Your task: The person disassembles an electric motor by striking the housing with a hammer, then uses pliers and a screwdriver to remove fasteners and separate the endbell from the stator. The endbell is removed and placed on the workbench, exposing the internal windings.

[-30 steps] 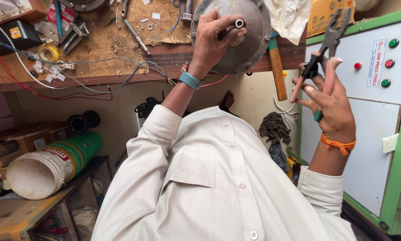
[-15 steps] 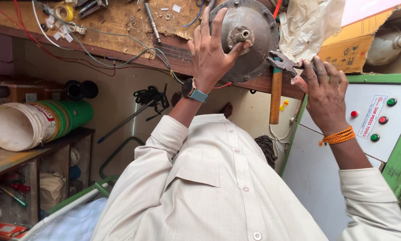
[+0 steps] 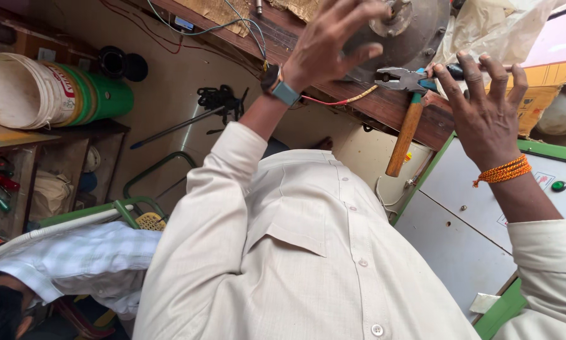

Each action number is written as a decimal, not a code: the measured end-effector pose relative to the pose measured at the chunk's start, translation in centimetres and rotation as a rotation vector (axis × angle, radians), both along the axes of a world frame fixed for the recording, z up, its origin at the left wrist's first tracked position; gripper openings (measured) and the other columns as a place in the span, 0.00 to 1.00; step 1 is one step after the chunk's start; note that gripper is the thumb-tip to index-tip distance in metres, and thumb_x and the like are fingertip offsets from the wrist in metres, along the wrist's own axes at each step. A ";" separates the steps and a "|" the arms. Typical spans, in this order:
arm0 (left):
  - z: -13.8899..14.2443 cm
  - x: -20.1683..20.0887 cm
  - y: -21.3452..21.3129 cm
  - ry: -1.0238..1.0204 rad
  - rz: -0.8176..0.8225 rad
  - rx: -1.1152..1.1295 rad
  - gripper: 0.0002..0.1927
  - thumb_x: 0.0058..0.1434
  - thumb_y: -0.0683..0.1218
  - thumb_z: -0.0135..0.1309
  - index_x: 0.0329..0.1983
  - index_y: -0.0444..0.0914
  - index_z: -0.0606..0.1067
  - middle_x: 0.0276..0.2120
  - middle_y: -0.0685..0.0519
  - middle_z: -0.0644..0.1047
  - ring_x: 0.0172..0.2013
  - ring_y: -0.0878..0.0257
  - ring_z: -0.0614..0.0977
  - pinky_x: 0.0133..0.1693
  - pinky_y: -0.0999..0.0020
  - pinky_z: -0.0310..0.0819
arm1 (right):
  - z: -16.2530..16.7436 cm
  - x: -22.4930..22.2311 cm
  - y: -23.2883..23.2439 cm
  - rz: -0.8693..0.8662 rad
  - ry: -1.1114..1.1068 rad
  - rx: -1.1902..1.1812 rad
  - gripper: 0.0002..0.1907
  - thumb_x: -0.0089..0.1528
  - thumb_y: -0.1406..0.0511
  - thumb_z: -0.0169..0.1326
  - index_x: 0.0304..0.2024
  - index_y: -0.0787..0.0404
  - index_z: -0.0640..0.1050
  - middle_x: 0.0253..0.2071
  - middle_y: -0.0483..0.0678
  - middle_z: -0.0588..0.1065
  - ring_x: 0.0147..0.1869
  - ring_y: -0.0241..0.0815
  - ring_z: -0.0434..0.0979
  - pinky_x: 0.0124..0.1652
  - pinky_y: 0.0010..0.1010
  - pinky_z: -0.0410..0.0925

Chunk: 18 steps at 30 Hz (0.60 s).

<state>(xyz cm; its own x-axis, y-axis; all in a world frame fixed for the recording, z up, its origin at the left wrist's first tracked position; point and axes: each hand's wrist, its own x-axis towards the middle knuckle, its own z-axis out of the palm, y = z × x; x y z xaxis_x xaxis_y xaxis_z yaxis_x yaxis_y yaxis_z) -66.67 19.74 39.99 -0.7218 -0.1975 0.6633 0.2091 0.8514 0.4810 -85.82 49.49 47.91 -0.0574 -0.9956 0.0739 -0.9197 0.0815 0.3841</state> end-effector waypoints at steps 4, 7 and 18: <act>2.0 1.8 4.8 -0.130 -0.024 0.010 0.23 0.60 0.56 0.70 0.55 0.47 0.78 0.45 0.57 0.75 0.48 0.57 0.72 0.52 0.61 0.66 | -0.1 -1.2 0.2 0.004 -0.185 0.036 0.30 0.75 0.51 0.58 0.77 0.41 0.64 0.77 0.47 0.62 0.78 0.51 0.55 0.72 0.57 0.49; 2.0 1.4 6.5 -0.145 0.086 0.041 0.23 0.54 0.58 0.70 0.52 0.49 0.81 0.42 0.60 0.75 0.45 0.60 0.71 0.50 0.63 0.61 | -0.7 -2.3 0.1 0.075 0.123 0.005 0.34 0.71 0.47 0.60 0.77 0.34 0.64 0.74 0.43 0.64 0.77 0.45 0.57 0.73 0.50 0.48; 1.1 0.2 6.9 -0.268 0.116 0.234 0.21 0.52 0.60 0.68 0.49 0.57 0.82 0.36 0.70 0.80 0.41 0.66 0.70 0.50 0.68 0.63 | -2.2 -4.9 -0.8 0.004 -0.203 -0.012 0.32 0.64 0.39 0.59 0.48 0.59 0.76 0.33 0.47 0.71 0.34 0.41 0.75 0.32 0.33 0.66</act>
<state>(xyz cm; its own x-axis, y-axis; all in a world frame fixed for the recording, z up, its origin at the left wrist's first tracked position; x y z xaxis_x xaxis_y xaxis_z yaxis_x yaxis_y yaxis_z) -66.48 26.65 41.12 -0.8279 -0.4120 0.3806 -0.0422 0.7224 0.6902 -90.68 48.69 45.71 -0.0679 -0.9950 0.0726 -0.9786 0.0806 0.1895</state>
